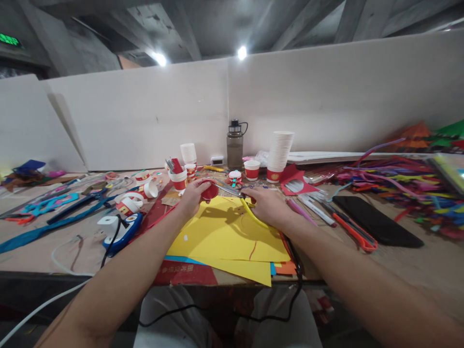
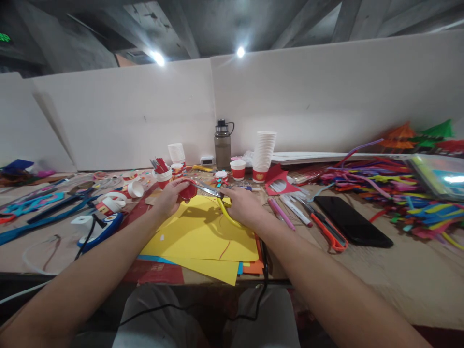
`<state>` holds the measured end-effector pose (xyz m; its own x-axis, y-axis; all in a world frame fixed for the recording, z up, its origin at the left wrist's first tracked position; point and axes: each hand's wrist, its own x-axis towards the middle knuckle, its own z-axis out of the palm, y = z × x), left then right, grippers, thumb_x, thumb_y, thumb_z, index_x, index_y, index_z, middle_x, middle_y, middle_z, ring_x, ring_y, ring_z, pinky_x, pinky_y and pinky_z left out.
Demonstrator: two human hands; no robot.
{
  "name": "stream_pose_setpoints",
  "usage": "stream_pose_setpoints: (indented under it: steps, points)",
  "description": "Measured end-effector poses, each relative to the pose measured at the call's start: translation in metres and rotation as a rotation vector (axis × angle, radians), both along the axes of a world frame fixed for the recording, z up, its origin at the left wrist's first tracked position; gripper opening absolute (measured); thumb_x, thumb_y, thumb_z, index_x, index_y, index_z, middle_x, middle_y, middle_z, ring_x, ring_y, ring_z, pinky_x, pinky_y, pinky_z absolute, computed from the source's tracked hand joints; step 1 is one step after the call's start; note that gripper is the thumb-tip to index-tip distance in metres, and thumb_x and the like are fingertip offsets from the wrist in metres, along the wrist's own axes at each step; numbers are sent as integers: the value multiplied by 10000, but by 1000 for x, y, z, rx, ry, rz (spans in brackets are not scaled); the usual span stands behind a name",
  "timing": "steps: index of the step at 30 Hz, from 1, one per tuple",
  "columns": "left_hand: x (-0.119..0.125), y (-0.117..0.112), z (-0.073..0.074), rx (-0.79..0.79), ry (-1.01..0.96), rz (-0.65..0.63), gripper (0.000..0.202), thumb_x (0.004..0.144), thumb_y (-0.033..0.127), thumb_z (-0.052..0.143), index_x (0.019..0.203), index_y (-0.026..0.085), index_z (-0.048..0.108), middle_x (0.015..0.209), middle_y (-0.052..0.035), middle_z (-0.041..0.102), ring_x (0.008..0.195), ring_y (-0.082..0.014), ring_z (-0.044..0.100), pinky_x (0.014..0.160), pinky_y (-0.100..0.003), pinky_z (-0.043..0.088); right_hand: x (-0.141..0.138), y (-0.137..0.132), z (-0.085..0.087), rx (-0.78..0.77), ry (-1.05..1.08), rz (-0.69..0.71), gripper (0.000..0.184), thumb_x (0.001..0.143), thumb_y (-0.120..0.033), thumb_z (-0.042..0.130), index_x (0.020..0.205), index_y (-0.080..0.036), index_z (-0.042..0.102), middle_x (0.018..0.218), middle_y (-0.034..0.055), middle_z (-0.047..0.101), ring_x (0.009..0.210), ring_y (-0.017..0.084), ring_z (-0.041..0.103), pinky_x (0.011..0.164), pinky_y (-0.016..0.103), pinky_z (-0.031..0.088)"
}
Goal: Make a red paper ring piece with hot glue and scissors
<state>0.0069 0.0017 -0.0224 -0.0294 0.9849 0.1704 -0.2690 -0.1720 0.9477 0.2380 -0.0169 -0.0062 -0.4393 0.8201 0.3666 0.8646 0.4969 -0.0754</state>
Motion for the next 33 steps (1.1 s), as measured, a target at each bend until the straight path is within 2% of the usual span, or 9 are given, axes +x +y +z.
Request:
stream_pose_setpoints:
  steps: [5,12,20,28,33]
  points:
    - [2,-2,-1,7,9,-6,353,625,340,753,878,126,633,685,-10,634,524,-95,544,369,-183,377,-1,1,-3,1,34,33,437,820,-338,570,1247,-267,625,1063,61,713,888,224,646,705,283,426]
    - [3,1,-1,66,-3,77,333,646,347,740,879,134,632,712,-5,639,548,-91,556,386,-176,389,0,4,-3,-13,106,77,399,819,-317,574,1202,-236,656,1028,62,724,874,204,647,706,261,428]
    - [-4,2,2,11,-58,66,290,622,309,726,838,135,638,631,10,620,486,-93,532,349,-177,342,5,6,-1,19,55,68,411,818,-287,565,1220,-248,638,1099,57,700,963,220,637,725,272,434]
    - [-5,2,4,-7,-55,63,277,607,293,717,819,134,637,607,16,611,464,-89,528,346,-176,322,4,3,-1,23,-17,26,437,861,-356,530,1284,-267,591,1181,69,664,1008,239,622,759,293,441]
    - [-6,3,2,-34,-67,76,266,612,298,705,810,142,617,616,23,602,483,-93,533,341,-172,321,3,2,0,13,-55,8,442,863,-404,524,1284,-289,589,1144,70,670,929,239,642,705,297,439]
